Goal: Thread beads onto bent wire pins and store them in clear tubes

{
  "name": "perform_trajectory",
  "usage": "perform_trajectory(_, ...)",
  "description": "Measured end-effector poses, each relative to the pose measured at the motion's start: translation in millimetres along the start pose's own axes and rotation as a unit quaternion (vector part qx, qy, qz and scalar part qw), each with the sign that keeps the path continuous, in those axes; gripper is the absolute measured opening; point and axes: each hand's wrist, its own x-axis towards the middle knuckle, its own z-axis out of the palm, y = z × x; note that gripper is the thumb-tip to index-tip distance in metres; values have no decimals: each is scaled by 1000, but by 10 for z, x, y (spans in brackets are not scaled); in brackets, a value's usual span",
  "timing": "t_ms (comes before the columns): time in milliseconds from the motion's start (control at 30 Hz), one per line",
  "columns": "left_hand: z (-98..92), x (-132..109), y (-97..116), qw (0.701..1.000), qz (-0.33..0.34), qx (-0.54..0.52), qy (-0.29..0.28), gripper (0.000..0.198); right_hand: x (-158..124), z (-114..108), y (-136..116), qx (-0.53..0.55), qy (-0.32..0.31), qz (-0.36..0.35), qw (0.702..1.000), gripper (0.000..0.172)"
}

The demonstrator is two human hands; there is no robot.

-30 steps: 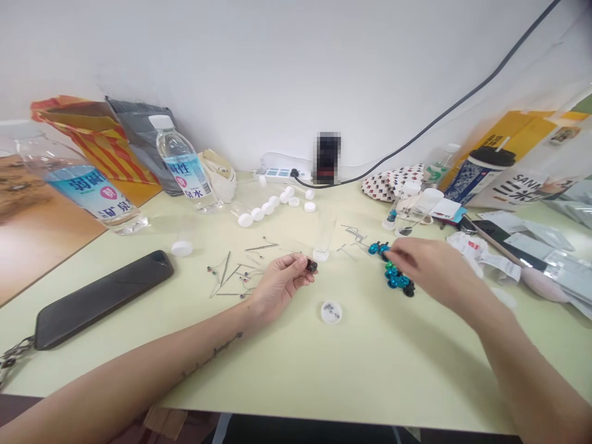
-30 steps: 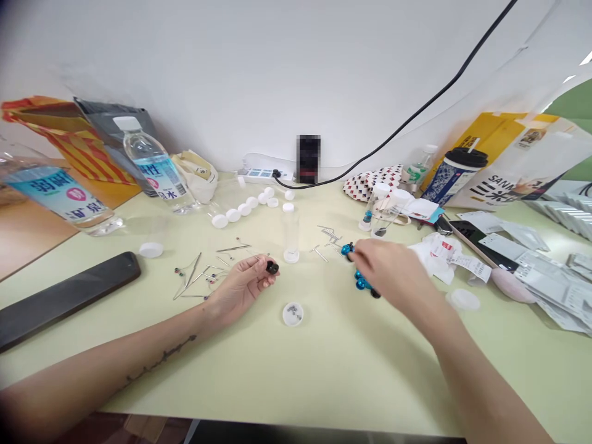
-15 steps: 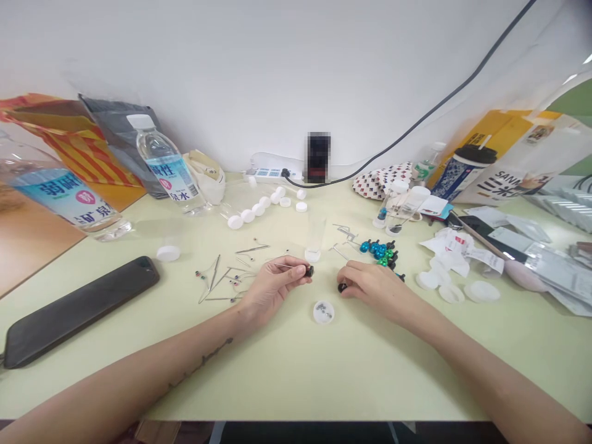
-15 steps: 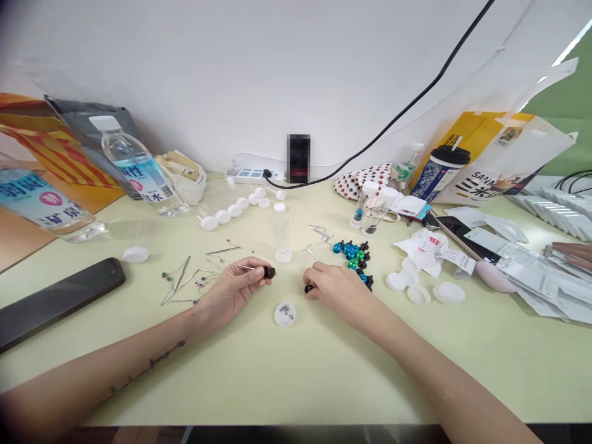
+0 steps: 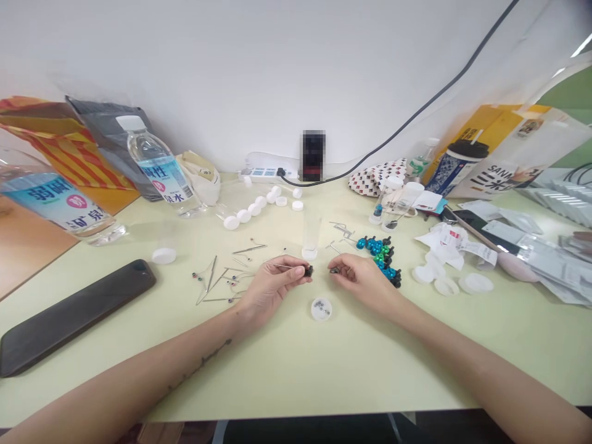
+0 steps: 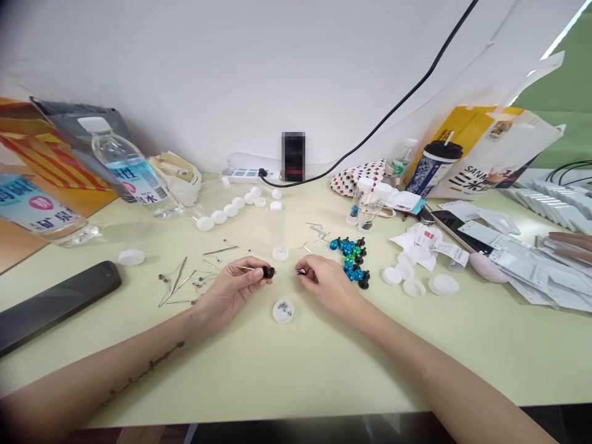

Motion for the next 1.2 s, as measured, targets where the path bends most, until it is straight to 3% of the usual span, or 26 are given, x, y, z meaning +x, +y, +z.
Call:
perform_trajectory(167,-22,18,-11,1000,-2,7,-5,10,27,128,-31,52,34,-19,998,13)
perform_trajectory(333,-23,18,-11,1000,-9,-3,7,11,78,147,-50,96,5,-30,995,10)
perform_trajectory(667,-30,40,14,999,5,38,11,14,76,205,-25,11,9,-120,993,5)
perform_trajectory(1067,-104,85,45,998,17,63,10,16,91,144,35,-10,-7,-156,988,12)
perform_trajectory(1200,-91,86,3,994,13,113,9,19,80,140,71,-7,26,-167,986,8)
